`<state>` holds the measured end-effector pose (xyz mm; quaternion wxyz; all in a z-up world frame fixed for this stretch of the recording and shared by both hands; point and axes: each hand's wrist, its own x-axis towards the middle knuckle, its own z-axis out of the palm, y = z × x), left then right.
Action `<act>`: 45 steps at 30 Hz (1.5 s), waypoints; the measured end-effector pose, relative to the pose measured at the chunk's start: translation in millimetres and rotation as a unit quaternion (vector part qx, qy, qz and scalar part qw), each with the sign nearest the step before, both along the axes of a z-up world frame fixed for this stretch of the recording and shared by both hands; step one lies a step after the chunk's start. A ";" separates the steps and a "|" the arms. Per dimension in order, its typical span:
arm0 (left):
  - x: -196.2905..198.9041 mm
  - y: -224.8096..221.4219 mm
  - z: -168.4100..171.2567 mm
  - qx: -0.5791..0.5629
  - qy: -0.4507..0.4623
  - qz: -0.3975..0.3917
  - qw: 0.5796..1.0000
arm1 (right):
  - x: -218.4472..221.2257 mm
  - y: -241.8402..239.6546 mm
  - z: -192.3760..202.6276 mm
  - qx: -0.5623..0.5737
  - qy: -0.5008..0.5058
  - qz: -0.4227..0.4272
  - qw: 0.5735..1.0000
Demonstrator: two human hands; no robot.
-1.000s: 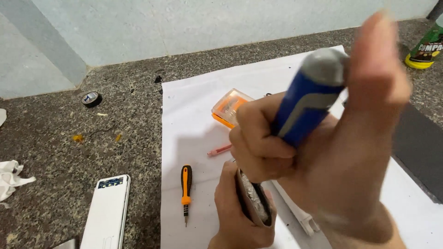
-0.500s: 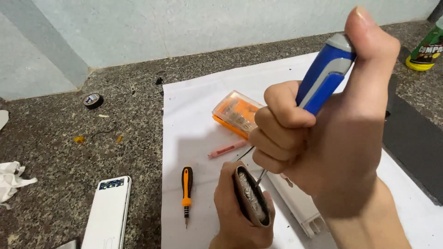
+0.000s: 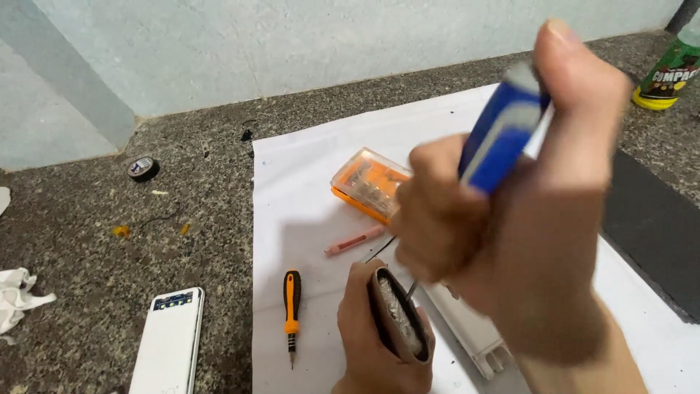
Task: Using a screwdriver as a prying tool to disassemble the plastic casing of an electronic device.
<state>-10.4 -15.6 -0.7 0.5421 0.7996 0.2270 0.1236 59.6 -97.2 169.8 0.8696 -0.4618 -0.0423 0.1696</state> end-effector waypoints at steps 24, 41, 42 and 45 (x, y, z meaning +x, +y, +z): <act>23.8 21.2 -9.9 -0.038 -0.378 -0.103 0.919 | -21.0 23.9 -27.4 0.034 -0.265 0.035 0.963; 14.9 14.6 -0.2 -0.027 -0.343 -0.145 0.928 | -8.4 -1.6 -2.3 -0.106 -0.230 0.094 0.963; 14.9 15.0 0.1 -0.026 -0.343 -0.144 0.928 | -10.2 3.9 -0.5 -0.105 -0.231 0.095 0.963; 15.8 14.6 -2.0 -0.039 -0.358 -0.150 0.921 | -13.5 13.9 4.1 -0.006 -0.089 -0.004 0.996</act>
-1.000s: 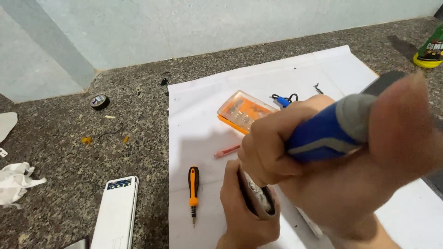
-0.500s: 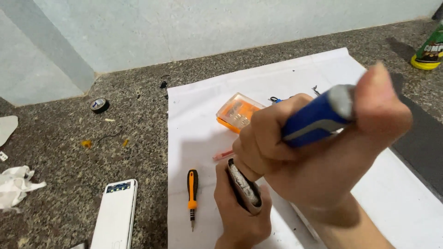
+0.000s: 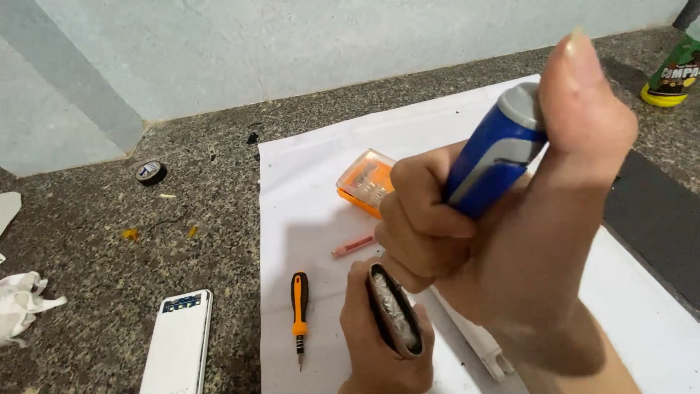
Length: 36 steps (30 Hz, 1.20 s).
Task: Using a screwdriver as a prying tool to disassemble the plastic casing of an electronic device.
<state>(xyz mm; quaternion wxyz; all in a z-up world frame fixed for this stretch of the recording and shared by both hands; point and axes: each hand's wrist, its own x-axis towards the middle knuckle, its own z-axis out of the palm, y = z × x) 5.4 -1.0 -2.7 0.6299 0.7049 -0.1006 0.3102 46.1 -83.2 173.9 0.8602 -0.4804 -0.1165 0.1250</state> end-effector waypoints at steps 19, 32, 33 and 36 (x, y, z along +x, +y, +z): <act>11.0 9.1 -23.6 0.047 0.015 0.004 0.999 | 9.5 -1.8 7.1 0.030 0.091 -0.038 0.995; 10.5 12.8 -32.3 -0.039 -0.005 -0.030 0.999 | -1.2 0.1 4.2 0.056 0.101 -0.040 0.992; 10.8 13.1 -33.1 -0.039 -0.004 -0.028 0.999 | 0.0 0.7 0.6 0.056 0.103 -0.037 0.992; 9.8 12.2 -32.1 -0.057 -0.034 -0.075 0.995 | 0.3 1.3 -4.6 0.058 0.043 0.030 0.997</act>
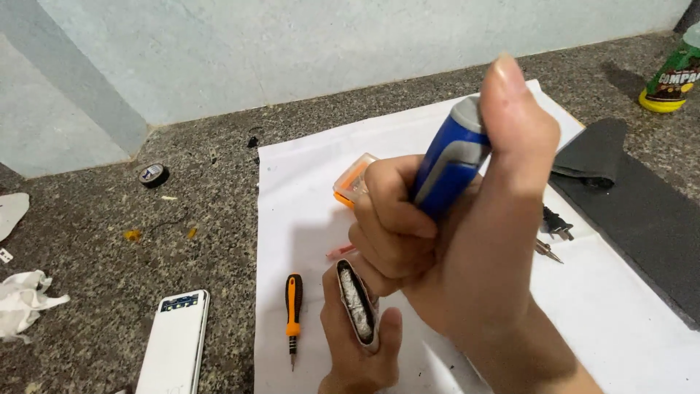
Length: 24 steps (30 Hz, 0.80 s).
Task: Using a screwdriver as a prying tool to disassemble the plastic casing of an electronic device.
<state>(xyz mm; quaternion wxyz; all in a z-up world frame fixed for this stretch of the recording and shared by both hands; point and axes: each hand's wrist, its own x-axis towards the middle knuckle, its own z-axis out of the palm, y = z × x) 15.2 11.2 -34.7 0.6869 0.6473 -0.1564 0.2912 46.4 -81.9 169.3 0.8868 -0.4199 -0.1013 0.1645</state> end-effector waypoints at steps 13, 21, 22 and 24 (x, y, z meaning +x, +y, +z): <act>-15.8 -5.1 9.5 0.092 0.168 0.147 0.970 | -9.4 1.4 -4.7 -0.035 -0.032 0.006 0.999; -8.1 -7.3 18.0 0.038 0.028 0.103 0.994 | -12.3 3.4 -14.9 0.063 -0.041 0.132 0.988; -9.4 -7.1 19.7 0.044 0.063 0.111 0.991 | -13.5 3.9 -14.9 0.030 -0.057 0.110 0.992; -12.9 -6.6 22.7 0.050 0.097 0.118 0.987 | -14.9 4.4 -13.3 -0.003 -0.073 0.087 0.994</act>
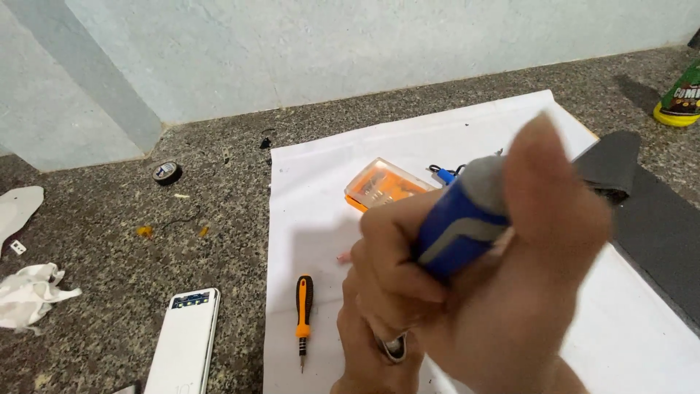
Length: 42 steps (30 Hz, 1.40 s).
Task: Using a screwdriver as a prying tool to disassemble the plastic casing of an electronic device.
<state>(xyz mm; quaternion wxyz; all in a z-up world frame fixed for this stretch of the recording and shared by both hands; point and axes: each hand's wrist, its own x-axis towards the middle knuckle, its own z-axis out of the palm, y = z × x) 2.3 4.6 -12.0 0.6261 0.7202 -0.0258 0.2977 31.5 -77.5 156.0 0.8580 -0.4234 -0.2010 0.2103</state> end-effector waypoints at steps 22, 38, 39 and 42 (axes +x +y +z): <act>15.9 12.6 -10.7 0.054 -0.064 -0.063 0.995 | 0.6 0.8 -4.0 0.011 -0.122 0.056 0.991; 11.1 9.8 -10.8 -0.019 0.004 -0.067 0.998 | 60.0 -4.1 -20.8 0.017 0.246 -0.144 0.958; 11.9 10.2 -12.7 -0.019 0.005 -0.067 0.998 | 58.9 -3.1 -19.7 0.017 0.246 -0.144 0.958; 14.6 9.0 -22.8 0.003 -0.039 -0.055 0.998 | 54.9 -1.4 -18.2 0.024 0.244 -0.154 0.957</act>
